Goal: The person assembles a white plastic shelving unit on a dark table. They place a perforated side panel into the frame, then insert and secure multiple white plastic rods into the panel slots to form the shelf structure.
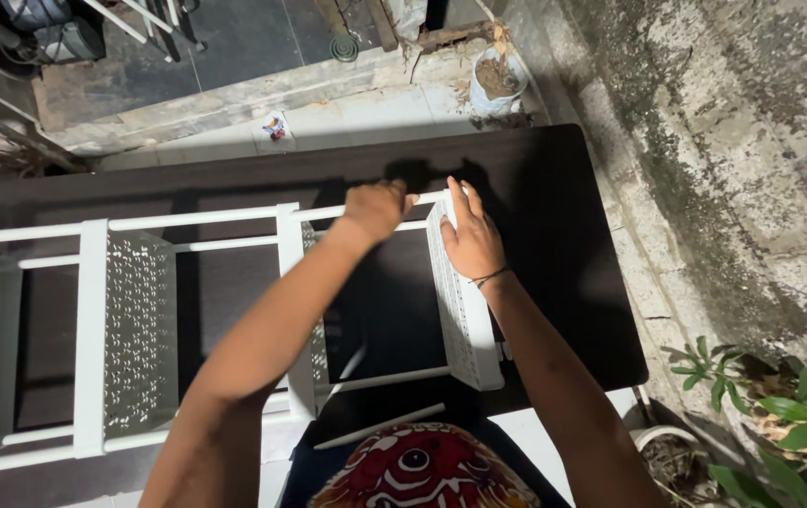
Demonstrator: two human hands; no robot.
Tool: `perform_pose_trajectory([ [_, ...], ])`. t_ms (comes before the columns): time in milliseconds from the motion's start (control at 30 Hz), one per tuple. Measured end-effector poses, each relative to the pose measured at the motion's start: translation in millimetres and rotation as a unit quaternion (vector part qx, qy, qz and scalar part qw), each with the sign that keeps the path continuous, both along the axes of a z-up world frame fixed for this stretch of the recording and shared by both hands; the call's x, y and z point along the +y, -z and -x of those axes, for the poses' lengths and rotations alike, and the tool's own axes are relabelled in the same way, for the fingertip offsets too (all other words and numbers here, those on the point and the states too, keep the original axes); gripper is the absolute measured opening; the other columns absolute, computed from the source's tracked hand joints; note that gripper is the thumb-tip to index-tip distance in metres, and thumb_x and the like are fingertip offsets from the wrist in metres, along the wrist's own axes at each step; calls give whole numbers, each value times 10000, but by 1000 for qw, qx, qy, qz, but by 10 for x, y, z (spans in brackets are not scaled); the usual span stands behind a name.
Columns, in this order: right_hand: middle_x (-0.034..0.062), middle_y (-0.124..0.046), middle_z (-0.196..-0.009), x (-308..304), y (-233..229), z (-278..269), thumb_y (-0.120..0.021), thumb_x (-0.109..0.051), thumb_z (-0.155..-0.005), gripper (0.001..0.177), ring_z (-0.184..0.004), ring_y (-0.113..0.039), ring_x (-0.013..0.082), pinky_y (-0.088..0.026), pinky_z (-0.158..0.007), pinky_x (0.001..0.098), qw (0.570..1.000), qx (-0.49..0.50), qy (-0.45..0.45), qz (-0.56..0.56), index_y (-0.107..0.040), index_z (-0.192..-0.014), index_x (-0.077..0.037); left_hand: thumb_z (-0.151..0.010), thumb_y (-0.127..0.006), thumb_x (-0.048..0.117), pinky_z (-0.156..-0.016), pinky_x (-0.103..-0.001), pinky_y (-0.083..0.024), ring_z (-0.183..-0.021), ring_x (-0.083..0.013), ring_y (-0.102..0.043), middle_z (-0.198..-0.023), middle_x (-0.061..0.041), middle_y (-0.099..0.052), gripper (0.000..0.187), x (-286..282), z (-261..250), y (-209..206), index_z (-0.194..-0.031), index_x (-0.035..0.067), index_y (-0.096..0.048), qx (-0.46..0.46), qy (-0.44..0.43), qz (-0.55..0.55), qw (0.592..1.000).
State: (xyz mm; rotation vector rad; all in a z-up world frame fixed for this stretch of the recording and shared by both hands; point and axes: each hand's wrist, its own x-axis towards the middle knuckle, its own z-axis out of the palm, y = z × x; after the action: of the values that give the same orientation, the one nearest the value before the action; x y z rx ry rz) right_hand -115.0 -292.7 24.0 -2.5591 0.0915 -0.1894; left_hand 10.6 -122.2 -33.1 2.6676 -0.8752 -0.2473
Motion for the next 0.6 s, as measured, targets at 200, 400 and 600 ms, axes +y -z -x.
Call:
perform_pose_trajectory([
  [200,257,-380,-1586,2,-19,15,-572,-185,-963,662,-1293,-556,462,-492,-1046,473,1000,-11,-8,-3,-329,-1575,-118,-976,-593,416,-754,-457,-510,-852,-278,-705,-918,-78,-699,289,-52,403,-130,-987,128,-596,-227,-8,36,973],
  [400,244,-362,-1600,10,-59,-1,-565,-186,-967,659,-1282,-562,450,-491,-1041,472,1000,24,-1,-2,-326,-1578,-130,-1088,-484,470,-838,-475,-534,-939,-354,-704,-975,-165,-730,419,79,132,-318,-1094,77,-630,-19,62,-40,997],
  [600,256,-364,-1593,-11,-30,-10,-578,-180,-969,657,-1305,-545,457,-483,-1054,475,1000,6,-10,-11,-330,-1574,-115,-1021,-420,556,-972,-484,-484,-1117,-393,-639,-1157,-185,-712,569,372,-206,-466,-1153,88,-714,160,82,-16,984],
])
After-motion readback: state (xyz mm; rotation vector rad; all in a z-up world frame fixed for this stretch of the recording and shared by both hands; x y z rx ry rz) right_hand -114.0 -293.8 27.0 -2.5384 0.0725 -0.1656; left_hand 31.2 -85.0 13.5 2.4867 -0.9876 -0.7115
